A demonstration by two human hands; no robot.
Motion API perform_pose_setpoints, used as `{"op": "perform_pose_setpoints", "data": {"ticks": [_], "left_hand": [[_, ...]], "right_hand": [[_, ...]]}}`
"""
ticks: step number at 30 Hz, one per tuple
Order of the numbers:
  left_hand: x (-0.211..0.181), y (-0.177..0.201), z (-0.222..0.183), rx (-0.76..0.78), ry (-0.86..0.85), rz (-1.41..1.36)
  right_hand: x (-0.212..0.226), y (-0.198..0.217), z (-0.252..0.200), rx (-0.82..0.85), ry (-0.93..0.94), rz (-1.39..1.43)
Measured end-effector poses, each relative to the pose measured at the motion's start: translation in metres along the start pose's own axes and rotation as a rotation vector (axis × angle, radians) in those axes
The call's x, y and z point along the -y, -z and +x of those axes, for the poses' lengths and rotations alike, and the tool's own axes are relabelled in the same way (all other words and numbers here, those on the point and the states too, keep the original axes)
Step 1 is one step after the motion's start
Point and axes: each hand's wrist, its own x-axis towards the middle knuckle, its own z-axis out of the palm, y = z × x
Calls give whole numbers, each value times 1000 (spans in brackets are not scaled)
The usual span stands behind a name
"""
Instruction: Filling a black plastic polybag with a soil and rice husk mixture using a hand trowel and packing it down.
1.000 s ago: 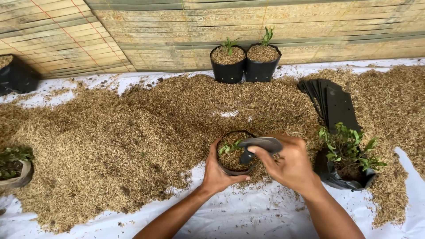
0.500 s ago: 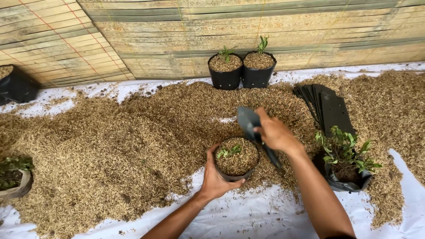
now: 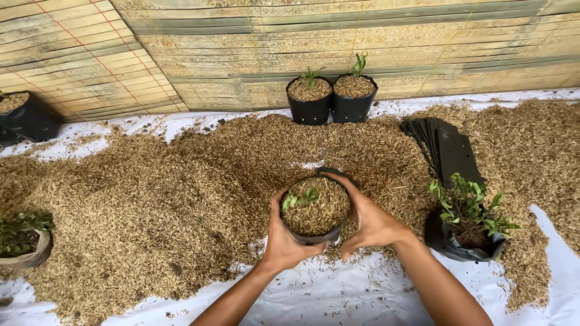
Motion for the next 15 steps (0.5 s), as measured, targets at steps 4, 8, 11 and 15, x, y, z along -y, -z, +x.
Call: {"op": "perform_pose_setpoints", "data": {"ticks": [4,8,11,15], "left_hand": [[0,-11,17,8,-23,6],[0,-20,44,51,-38,-17],[-7,-23,73,143,-46,18],[-25,-33,118,321,-28,7]], "right_hand": [[-10,-4,-1,-131,42,116],[8,6,11,-246,-78,-33],[-18,40,14,-298,-44,111],[-5,84,23,-326,-19,378]]}}
